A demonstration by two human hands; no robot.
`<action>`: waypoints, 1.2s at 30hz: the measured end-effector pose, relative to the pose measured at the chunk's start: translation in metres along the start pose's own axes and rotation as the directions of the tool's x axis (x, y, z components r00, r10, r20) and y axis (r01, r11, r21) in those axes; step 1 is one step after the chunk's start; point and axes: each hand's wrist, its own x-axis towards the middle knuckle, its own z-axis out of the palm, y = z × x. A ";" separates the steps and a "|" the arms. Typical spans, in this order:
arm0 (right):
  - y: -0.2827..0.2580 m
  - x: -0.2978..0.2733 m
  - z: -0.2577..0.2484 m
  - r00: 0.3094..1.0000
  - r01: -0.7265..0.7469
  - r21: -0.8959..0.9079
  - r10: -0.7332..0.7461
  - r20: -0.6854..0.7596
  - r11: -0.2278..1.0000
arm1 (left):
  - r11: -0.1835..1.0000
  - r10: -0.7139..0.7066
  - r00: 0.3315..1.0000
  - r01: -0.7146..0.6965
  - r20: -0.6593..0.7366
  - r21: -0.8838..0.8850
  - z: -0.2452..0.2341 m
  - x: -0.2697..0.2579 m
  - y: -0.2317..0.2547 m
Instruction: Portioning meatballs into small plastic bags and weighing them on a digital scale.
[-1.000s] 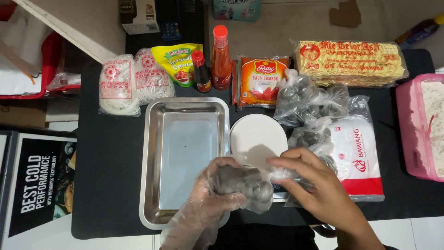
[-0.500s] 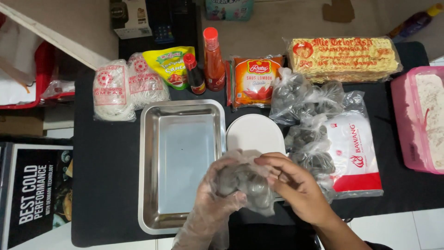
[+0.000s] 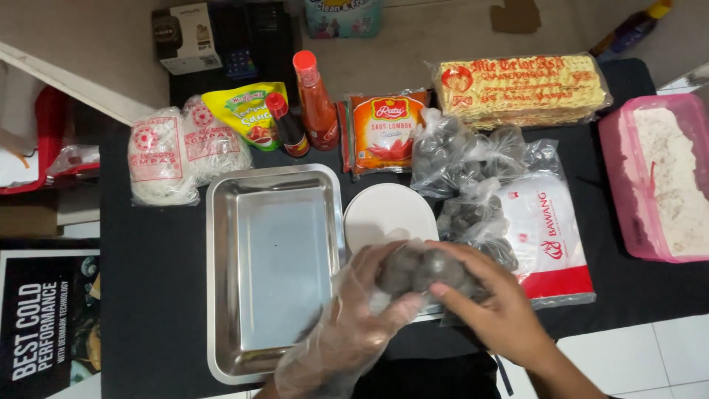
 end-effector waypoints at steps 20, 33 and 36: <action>0.094 0.086 -0.081 0.926 0.114 -0.483 -0.269 -0.265 0.868 | 0.990 -0.008 0.916 -0.051 0.402 0.135 0.054 0.127 0.014; 0.051 0.071 -0.070 0.922 0.165 -0.499 -0.314 -0.229 0.850 | 0.633 -0.217 0.926 -0.107 0.308 0.766 0.049 0.127 -0.014; 0.028 0.059 -0.064 0.906 0.205 -0.647 -0.393 -0.158 0.734 | 0.020 0.714 0.615 -0.495 0.334 0.869 0.027 0.097 -0.016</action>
